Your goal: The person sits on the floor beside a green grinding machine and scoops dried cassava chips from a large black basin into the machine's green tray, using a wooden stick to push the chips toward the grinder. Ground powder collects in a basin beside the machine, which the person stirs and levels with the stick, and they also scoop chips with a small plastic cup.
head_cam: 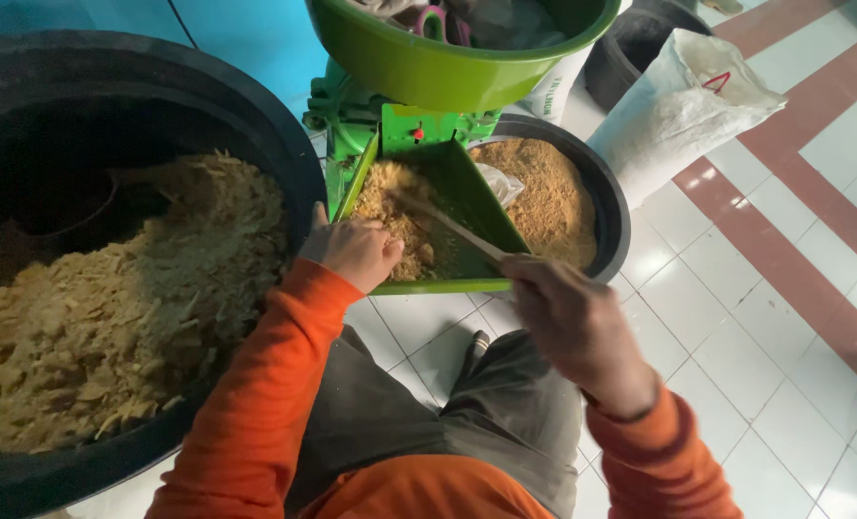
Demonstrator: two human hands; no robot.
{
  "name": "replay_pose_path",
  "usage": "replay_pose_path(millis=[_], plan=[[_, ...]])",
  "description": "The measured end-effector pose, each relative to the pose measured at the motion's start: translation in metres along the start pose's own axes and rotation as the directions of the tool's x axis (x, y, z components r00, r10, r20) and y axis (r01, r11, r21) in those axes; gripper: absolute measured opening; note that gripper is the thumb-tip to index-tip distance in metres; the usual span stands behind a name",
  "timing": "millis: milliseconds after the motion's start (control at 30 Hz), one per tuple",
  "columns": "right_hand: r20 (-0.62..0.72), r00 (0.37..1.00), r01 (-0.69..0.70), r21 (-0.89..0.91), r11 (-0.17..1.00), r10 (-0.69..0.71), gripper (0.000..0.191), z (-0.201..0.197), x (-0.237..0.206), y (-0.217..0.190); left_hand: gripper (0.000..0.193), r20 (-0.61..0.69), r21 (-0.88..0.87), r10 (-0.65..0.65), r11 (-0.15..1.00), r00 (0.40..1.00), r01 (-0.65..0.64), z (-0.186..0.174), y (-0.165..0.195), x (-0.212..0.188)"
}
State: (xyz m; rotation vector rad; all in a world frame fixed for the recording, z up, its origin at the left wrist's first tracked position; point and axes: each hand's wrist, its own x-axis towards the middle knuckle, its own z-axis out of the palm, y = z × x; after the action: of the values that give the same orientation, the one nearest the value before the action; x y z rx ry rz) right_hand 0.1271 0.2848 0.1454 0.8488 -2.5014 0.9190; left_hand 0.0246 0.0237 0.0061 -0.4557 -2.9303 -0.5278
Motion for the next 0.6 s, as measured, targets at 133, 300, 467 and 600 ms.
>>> replay_pose_path(millis=[133, 300, 467, 600], plan=[[-0.081, 0.996, -0.045, -0.034, 0.998, 0.042, 0.015, 0.019, 0.003, -0.008, 0.033, -0.061, -0.005, 0.015, 1.000, 0.998, -0.015, 0.001, 0.001, -0.001], [-0.041, 0.999, 0.033, -0.014, 0.999, -0.033, 0.018, 0.050, 0.002, -0.007, 0.033, -0.042, -0.035, -0.008, 0.999, 0.999, 0.006, 0.003, 0.000, -0.001], [-0.118, 0.993, 0.001, -0.003, 1.000, -0.001, 0.020, 0.068, 0.004, -0.004, 0.034, -0.087, -0.037, 0.004, 0.999, 0.996, -0.007, 0.002, 0.001, 0.000], [-0.121, 0.992, -0.020, -0.026, 0.999, 0.016, 0.021, 0.067, 0.008, -0.008, 0.037, 0.052, -0.030, -0.064, 0.997, 0.997, 0.066, 0.001, 0.002, 0.001]])
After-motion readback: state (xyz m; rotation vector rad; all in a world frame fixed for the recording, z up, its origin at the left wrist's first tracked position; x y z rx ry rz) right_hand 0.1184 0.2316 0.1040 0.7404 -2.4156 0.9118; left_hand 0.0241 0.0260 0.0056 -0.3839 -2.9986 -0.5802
